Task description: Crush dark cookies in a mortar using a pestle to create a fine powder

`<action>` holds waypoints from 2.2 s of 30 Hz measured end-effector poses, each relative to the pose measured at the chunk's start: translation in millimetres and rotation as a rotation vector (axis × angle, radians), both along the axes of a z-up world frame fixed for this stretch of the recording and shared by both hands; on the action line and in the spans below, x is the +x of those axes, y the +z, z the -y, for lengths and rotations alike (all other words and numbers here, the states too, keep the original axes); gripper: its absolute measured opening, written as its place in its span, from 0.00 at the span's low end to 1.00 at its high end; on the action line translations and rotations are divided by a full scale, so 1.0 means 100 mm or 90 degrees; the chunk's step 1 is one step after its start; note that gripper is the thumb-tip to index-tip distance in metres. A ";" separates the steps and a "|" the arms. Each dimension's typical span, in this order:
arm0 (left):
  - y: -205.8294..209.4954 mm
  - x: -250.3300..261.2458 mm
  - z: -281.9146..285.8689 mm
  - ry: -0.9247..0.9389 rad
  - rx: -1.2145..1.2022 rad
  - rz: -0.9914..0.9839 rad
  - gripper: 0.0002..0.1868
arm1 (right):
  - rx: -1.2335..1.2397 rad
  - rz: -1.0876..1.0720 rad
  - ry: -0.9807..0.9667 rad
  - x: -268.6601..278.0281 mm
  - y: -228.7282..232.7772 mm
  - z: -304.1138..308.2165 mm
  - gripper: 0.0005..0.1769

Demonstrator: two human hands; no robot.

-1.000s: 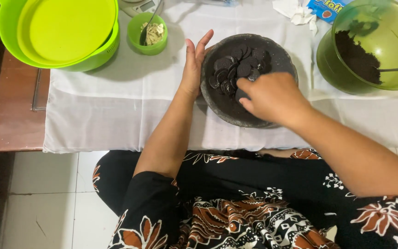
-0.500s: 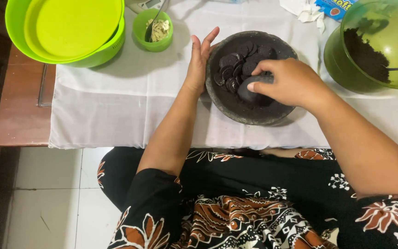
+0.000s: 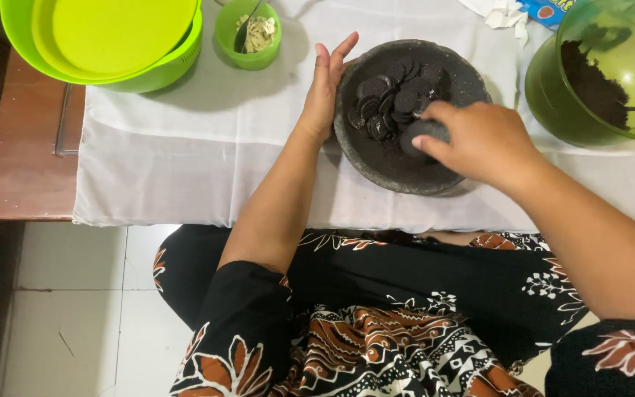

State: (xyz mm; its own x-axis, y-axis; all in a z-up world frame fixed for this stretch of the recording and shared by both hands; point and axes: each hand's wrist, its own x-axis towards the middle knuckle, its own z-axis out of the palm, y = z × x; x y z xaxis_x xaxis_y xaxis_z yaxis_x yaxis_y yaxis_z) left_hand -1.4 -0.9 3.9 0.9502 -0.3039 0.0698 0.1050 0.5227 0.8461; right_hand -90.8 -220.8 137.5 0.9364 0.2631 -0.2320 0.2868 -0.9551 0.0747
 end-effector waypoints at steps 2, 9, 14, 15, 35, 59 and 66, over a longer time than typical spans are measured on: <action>0.05 -0.05 0.01 0.008 0.024 0.004 0.49 | 0.091 -0.032 -0.045 -0.05 0.08 -0.08 0.24; 0.00 -0.01 -0.02 0.005 0.011 0.018 0.49 | 0.045 -0.014 0.115 -0.05 0.14 -0.29 0.20; 0.05 -0.02 -0.02 0.018 0.048 0.013 0.50 | -0.079 0.028 0.159 -0.10 0.10 -0.13 0.19; 0.06 -0.02 -0.01 0.019 0.052 0.013 0.49 | -0.093 0.063 0.156 -0.10 0.06 -0.06 0.19; 0.09 -0.05 -0.02 0.028 0.063 0.009 0.50 | 0.241 0.055 0.042 0.24 0.08 -0.28 0.21; 0.10 -0.07 0.03 0.032 -0.002 -0.006 0.49 | 0.339 -0.145 -0.151 0.18 -0.04 -0.06 0.17; 0.08 -0.06 0.05 0.031 -0.016 -0.016 0.51 | 0.063 0.103 0.144 -0.10 -0.06 -0.22 0.21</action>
State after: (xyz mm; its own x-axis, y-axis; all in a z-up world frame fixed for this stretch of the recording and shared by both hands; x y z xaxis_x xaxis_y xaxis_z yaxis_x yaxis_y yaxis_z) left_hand -7.0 -5.7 11.5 0.9653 -0.2558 0.0526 0.1003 0.5490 0.8298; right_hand -101.3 -198.6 131.5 0.8738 0.4840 -0.0476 0.4860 -0.8728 0.0463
